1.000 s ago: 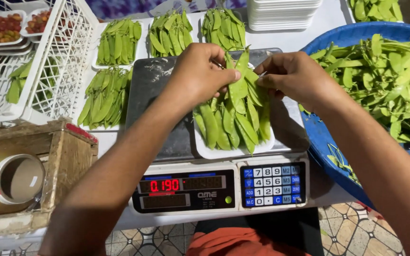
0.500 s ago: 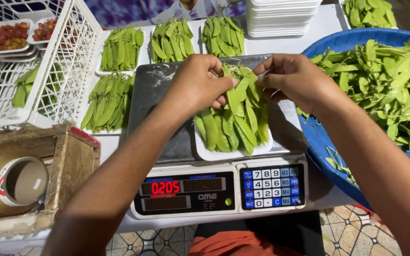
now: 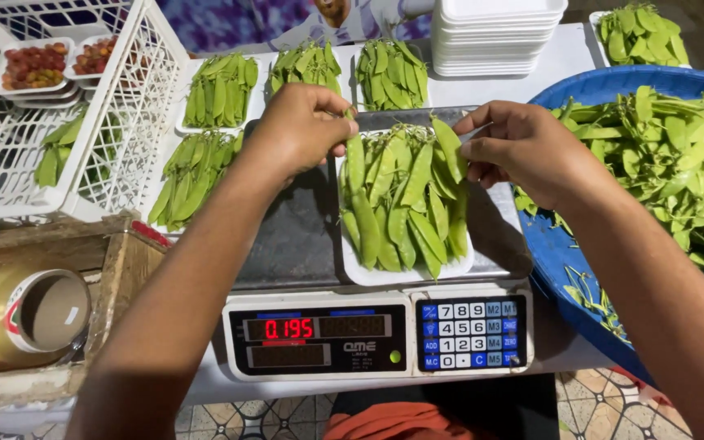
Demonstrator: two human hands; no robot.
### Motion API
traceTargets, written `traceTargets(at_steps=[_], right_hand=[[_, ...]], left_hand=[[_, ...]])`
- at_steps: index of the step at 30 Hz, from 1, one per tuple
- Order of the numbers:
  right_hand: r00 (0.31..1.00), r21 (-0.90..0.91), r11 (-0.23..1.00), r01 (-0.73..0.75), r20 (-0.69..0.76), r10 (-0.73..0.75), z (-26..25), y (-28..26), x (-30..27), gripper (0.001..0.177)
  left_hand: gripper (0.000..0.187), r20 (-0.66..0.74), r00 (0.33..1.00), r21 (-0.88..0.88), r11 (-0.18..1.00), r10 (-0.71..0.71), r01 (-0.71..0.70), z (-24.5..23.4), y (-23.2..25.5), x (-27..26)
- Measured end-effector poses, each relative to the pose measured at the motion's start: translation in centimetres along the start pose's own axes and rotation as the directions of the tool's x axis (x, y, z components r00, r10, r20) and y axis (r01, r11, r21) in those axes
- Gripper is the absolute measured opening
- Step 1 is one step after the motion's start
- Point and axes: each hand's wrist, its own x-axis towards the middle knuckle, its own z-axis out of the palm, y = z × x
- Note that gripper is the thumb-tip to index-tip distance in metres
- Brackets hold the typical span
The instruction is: Trimming and weighing green beans into foam trays for packaging.
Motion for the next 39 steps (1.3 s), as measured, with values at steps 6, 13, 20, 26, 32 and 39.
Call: traceTargets(at_steps=[6,13,20,26,32,39], right_hand=[[0.999,0.007,1.0,0.02,0.026,-0.02,-0.1,0.0,-0.2,0.031],[0.999,0.021,0.999,0.032,0.039,-0.033,0.4,-1.1,-1.5,0.037],[0.959,-0.25,0.929,-0.272,0.013,0.284,1.3,-5.1,-4.7,0.037],[0.968,-0.324,0.926,-0.192,0.094,0.234,1.3,-0.3,-5.8,0.031],[0.999,-0.636,0.772,-0.016,0.026,0.042,2.3,2.0,-6.1,0.022],[0.931,-0.613,0.72,0.325,0.075,-0.356,2.4,1.9,-4.1,0.032]], left_hand=[[0.04,0.052,0.996,-0.107,0.991,-0.077,0.082,0.7,-1.9,1.2],[0.029,0.047,0.995,-0.094,0.992,-0.083,0.087,1.2,-2.5,1.1],[0.014,0.103,0.955,0.126,0.956,-0.277,0.263,0.5,2.6,-2.1],[0.019,0.131,0.975,0.019,0.983,-0.181,0.18,0.8,-0.4,-0.8],[0.027,0.112,0.991,-0.073,0.994,-0.079,0.087,1.1,-2.1,0.0],[0.024,0.071,0.997,-0.016,0.999,-0.043,0.045,0.4,-0.9,-1.5]])
